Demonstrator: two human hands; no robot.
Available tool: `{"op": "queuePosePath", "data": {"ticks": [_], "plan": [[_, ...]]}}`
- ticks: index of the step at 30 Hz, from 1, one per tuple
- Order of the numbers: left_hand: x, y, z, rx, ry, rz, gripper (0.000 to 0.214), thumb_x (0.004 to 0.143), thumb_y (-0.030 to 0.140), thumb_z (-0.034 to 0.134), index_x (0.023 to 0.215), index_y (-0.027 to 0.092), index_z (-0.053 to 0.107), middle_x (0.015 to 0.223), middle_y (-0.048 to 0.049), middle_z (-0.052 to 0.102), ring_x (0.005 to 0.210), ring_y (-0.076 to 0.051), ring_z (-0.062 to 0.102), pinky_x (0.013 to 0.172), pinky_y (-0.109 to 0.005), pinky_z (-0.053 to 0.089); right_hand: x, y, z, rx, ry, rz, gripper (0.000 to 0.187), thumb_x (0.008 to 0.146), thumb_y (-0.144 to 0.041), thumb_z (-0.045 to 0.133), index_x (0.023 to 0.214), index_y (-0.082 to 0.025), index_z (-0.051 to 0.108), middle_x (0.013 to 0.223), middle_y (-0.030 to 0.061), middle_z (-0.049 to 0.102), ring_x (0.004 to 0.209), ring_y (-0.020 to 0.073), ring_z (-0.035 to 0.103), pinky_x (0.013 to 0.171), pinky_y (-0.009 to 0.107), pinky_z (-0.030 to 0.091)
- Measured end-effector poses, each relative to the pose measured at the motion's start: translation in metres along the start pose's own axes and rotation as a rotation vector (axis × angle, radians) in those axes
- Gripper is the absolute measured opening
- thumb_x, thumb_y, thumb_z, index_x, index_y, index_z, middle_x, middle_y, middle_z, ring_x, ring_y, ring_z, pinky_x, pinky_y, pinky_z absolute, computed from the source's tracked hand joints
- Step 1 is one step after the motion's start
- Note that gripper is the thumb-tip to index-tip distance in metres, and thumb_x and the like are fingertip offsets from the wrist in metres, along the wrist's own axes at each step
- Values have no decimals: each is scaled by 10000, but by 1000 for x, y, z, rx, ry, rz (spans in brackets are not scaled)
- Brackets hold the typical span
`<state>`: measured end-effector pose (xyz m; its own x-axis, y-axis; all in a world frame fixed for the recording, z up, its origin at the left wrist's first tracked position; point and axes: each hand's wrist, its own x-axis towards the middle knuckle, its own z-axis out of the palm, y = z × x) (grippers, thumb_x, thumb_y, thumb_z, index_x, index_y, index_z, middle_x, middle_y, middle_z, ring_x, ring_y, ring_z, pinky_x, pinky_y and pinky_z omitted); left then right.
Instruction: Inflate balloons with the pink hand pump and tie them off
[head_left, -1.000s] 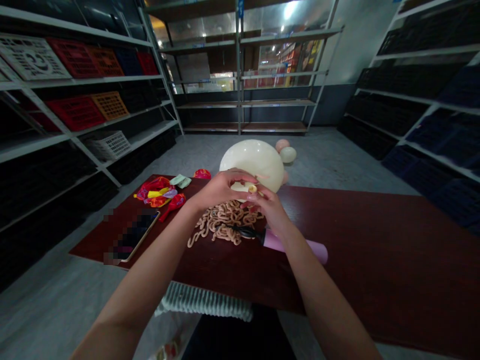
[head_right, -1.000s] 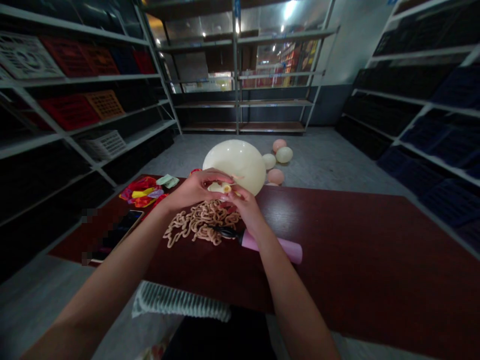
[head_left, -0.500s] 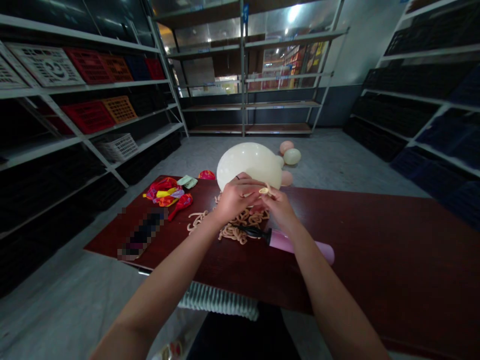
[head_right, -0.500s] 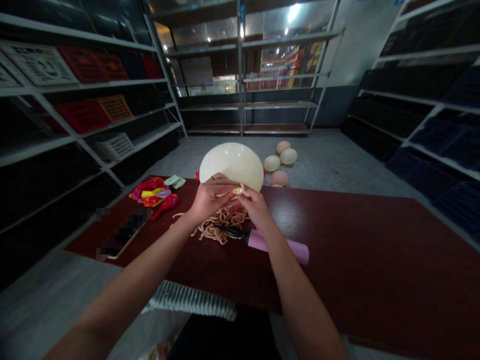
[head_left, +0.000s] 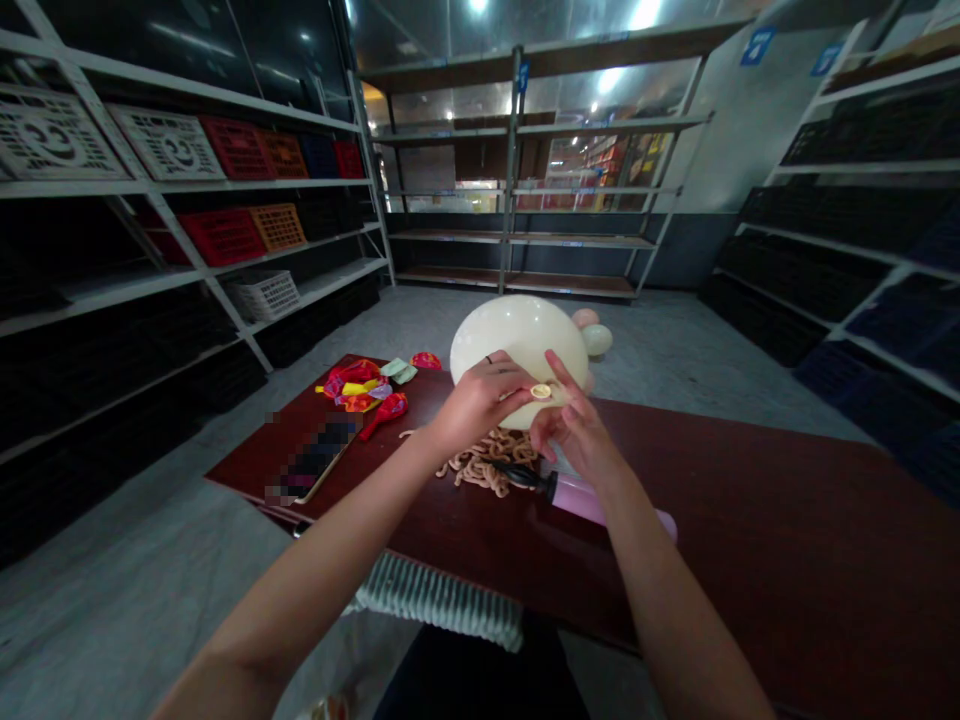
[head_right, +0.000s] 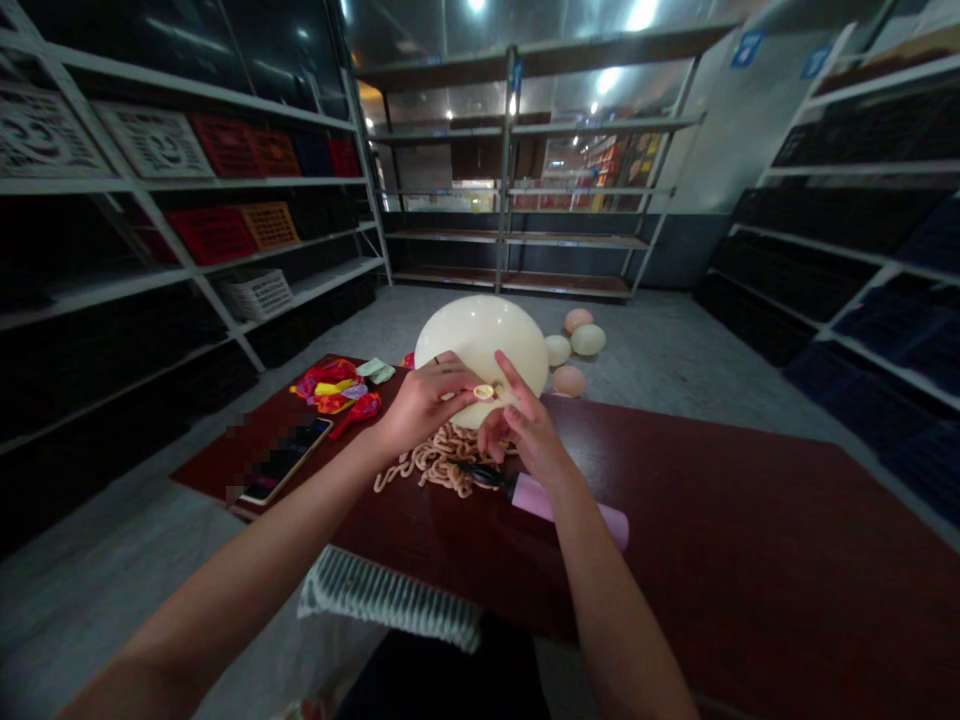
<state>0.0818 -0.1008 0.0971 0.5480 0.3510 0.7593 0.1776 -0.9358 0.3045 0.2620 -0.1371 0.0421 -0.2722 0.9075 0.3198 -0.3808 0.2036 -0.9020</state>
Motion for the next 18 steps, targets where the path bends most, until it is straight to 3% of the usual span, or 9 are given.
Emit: {"op": "queuePosePath", "data": {"ticks": [5, 10, 13, 18], "plan": [[2, 17, -23, 84, -53, 77, 237, 965, 303, 545, 936, 157, 729, 907, -100, 726, 884, -207, 593, 796, -337, 467, 5, -7, 26, -60, 171, -99, 448, 827, -554, 669, 1147, -241, 670, 433, -92, 469, 356, 59, 297, 369, 215, 167], [-2, 31, -39, -40, 23, 46, 162, 929, 259, 615, 951, 183, 756, 958, -82, 760, 900, -201, 632, 853, -353, 467, 2, -19, 55, 95, 206, -183, 303, 832, -555, 667, 923, -266, 670, 448, -105, 445, 366, 43, 260, 421, 212, 241], [-11, 40, -41, -228, 130, -106, 133, 879, 271, 686, 914, 195, 789, 896, -75, 771, 855, -199, 655, 826, -346, 485, -10, -22, 68, 96, 243, -224, 307, 827, -559, 668, 853, -256, 626, 557, -89, 510, 387, 37, 274, 424, 212, 272], [-23, 51, -23, -650, 381, -587, 176, 749, 334, 801, 838, 182, 812, 872, -78, 776, 788, -188, 680, 753, -299, 512, -36, -19, 80, -108, 253, -284, 288, 901, -508, 584, 794, -240, 583, 731, -37, 600, 487, 73, 477, 475, 233, 390]]}}
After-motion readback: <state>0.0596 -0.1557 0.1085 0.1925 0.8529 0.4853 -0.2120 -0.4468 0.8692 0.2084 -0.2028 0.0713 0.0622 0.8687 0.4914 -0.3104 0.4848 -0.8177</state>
